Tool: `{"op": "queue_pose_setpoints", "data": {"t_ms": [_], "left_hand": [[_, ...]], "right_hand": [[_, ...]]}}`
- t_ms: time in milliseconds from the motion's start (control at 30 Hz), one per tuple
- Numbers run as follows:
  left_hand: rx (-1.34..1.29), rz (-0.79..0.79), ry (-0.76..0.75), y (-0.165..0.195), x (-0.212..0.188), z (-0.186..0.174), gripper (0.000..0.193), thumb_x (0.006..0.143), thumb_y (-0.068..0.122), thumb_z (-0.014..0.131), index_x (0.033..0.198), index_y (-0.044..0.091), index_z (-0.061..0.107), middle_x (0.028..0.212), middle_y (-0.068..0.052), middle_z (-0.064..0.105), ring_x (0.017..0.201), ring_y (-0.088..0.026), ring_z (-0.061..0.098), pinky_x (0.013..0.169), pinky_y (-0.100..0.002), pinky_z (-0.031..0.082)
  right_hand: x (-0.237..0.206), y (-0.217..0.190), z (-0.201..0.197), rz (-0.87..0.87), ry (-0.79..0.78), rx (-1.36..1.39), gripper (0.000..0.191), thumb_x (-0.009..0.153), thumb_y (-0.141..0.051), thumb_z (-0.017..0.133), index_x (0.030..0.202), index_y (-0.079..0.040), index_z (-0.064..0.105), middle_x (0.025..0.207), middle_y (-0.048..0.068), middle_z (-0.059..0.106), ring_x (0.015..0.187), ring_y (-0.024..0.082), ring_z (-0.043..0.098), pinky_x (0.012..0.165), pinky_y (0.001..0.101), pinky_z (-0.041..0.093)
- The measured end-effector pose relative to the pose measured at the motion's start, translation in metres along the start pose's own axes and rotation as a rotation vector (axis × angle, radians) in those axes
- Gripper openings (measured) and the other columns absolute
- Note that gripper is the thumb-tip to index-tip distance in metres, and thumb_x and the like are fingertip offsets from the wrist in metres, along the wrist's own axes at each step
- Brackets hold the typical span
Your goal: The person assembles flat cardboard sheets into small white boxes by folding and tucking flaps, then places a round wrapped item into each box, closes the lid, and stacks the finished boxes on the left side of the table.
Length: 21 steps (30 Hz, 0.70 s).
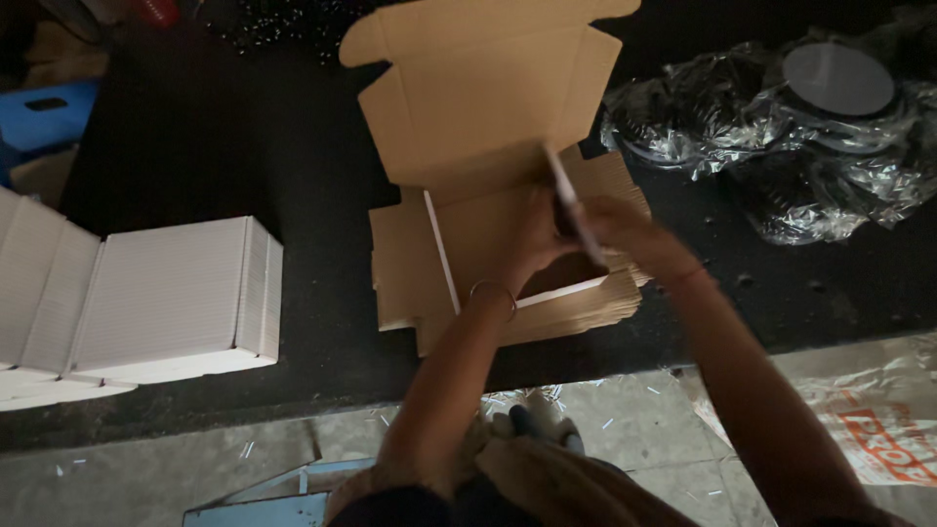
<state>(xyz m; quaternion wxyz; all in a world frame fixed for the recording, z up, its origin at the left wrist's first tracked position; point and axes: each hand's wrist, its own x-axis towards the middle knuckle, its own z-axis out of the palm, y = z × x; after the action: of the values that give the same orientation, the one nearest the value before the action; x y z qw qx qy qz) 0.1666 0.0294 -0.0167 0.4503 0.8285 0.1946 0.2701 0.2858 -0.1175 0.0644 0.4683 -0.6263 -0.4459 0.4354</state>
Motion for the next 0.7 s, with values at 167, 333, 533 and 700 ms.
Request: {"op": "queue_pose_setpoints", "data": {"t_ms": [167, 333, 533, 700], "left_hand": [[-0.007, -0.255, -0.026, -0.002, -0.006, -0.034, 0.076, 0.070, 0.021, 0.084, 0.137, 0.003, 0.054, 0.136, -0.021, 0.057, 0.126, -0.038, 0.055, 0.109, -0.048, 0.045], [0.506, 0.228, 0.134, 0.004, 0.007, -0.056, 0.052, 0.083, 0.005, 0.074, 0.133, 0.008, 0.063, 0.131, -0.017, 0.064, 0.122, -0.036, 0.059, 0.107, -0.047, 0.046], [0.632, 0.842, -0.130, -0.003, 0.066, -0.042, 0.021, 0.091, 0.009, 0.060, 0.105, 0.019, 0.072, 0.116, -0.003, 0.070, 0.124, -0.026, 0.061, 0.117, -0.042, 0.043], [0.632, 0.973, -0.074, -0.019, 0.072, -0.035, 0.019, 0.092, 0.015, 0.058, 0.103, 0.018, 0.074, 0.110, -0.002, 0.072, 0.117, -0.026, 0.060, 0.116, -0.046, 0.039]], "right_hand": [[0.043, 0.040, 0.019, -0.053, 0.230, -0.615, 0.059, 0.086, -0.046, 0.074, 0.126, -0.002, 0.067, 0.118, 0.020, 0.070, 0.105, 0.033, 0.069, 0.091, 0.0450, 0.055], [0.040, 0.052, 0.035, -0.043, 0.454, -0.895, 0.046, 0.088, -0.030, 0.072, 0.126, -0.006, 0.062, 0.123, 0.021, 0.066, 0.110, 0.045, 0.064, 0.090, 0.0539, 0.053], [0.032, 0.039, 0.049, 0.140, 0.437, -1.192, 0.035, 0.099, -0.025, 0.057, 0.131, -0.009, 0.057, 0.116, 0.018, 0.070, 0.099, 0.040, 0.072, 0.079, 0.0491, 0.060], [0.030, 0.068, 0.043, -0.085, 0.342, -1.623, 0.052, 0.100, -0.011, 0.052, 0.151, 0.000, 0.048, 0.091, 0.016, 0.073, 0.073, 0.031, 0.075, 0.061, 0.0443, 0.060]]}}
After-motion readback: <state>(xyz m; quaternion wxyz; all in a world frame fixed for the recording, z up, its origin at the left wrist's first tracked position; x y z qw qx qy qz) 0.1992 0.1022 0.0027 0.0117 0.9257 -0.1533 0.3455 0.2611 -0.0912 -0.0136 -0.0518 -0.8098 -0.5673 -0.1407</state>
